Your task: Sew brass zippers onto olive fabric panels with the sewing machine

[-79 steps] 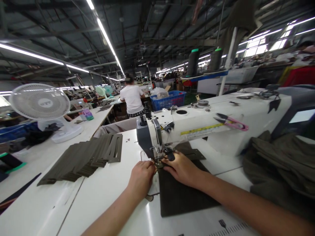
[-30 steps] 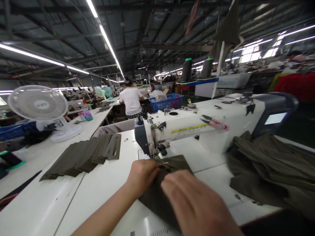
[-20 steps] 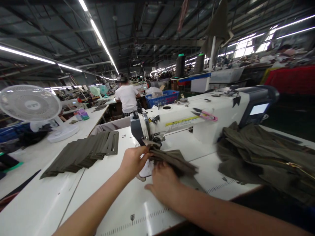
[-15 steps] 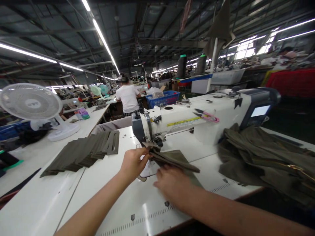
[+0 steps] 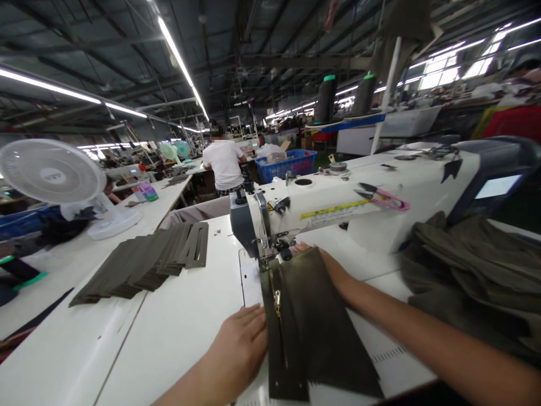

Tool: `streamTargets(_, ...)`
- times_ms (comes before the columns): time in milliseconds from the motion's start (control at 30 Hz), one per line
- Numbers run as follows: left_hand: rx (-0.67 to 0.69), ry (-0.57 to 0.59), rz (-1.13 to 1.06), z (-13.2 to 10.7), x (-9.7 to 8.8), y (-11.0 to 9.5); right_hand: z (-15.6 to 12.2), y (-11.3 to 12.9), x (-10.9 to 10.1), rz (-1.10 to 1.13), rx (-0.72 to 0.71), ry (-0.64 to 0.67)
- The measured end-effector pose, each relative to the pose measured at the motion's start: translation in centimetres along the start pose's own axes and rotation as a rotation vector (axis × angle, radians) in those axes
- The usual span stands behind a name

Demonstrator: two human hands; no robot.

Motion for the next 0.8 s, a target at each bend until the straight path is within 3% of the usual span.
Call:
streamTargets(67, -0.077, 0.099, -0.025, -0.1, 0.4, 0.2, 0.2, -0.9, 0.7, 0.043, 0.012, 0.013)
streamTargets(167, -0.233, 0.127, 0.019, 0.6, 1.8, 1.4, 0.1, -1.0, 0.9, 0.130, 0.057, 0.003)
streamTargets(333, -0.281, 0.193, 0.157, 1.9, 4.1, 2.3, -0.3, 0.4, -2.3, 0.315, 0.162, -0.073)
streamTargets(467, -0.273, 0.225, 0.223, 2.0, 3.7, 1.8, -0.1, 1.0, -4.1, 0.412, 0.254, -0.143)
streamTargets(667, -0.262, 0.358, 0.338, 2.5, 3.0, 1.5, 0.1, 1.4, -4.5, 0.624, 0.322, -0.221)
streamTargets(800, -0.255, 0.451, 0.410, 2.9, 3.1, 1.3, 0.1, 1.0, -5.0, 0.634, 0.362, -0.190)
Point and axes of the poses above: each hand's wrist, its own z-axis towards the middle knuckle, its own x-axis out of the palm, y = z × x, the point moved 2 cm from there along z, towards the middle knuckle, and after that the axes turned 15 degrees about z, right-handed, at the moved point
